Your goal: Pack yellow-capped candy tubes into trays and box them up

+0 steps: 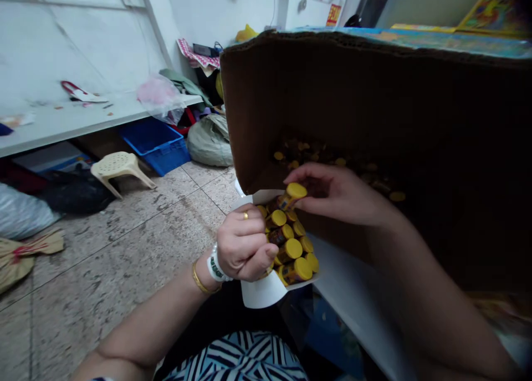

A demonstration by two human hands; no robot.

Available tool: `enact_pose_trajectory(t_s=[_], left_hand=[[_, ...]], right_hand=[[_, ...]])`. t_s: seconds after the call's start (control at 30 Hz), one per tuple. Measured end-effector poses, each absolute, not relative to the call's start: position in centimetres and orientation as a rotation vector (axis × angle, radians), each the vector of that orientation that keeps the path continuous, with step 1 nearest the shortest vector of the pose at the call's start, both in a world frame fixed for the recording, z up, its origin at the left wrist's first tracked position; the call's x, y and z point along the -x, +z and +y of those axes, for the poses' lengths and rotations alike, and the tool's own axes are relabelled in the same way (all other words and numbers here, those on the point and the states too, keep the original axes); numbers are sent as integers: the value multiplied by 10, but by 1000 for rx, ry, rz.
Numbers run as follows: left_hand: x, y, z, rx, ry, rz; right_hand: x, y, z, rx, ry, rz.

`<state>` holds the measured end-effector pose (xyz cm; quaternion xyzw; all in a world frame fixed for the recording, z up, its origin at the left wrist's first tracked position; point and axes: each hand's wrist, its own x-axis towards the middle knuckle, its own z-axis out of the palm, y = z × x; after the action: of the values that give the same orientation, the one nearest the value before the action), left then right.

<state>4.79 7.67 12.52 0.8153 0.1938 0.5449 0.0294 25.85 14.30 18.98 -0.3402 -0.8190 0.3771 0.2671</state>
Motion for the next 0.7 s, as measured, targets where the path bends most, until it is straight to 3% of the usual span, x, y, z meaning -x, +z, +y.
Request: enact_pose_trajectory(t_s=[0.17, 0.33, 0.7], left_hand=[[-52, 131, 76, -2522, 1664, 709], [-52, 126, 78, -2501, 1652, 778], [-71, 121, 75, -2353, 1848, 854]], right_hand=[[-222, 170, 140, 831, 567, -2424], [-225, 155, 147, 909, 512, -2631], [-220, 153, 143, 863, 391, -2546]])
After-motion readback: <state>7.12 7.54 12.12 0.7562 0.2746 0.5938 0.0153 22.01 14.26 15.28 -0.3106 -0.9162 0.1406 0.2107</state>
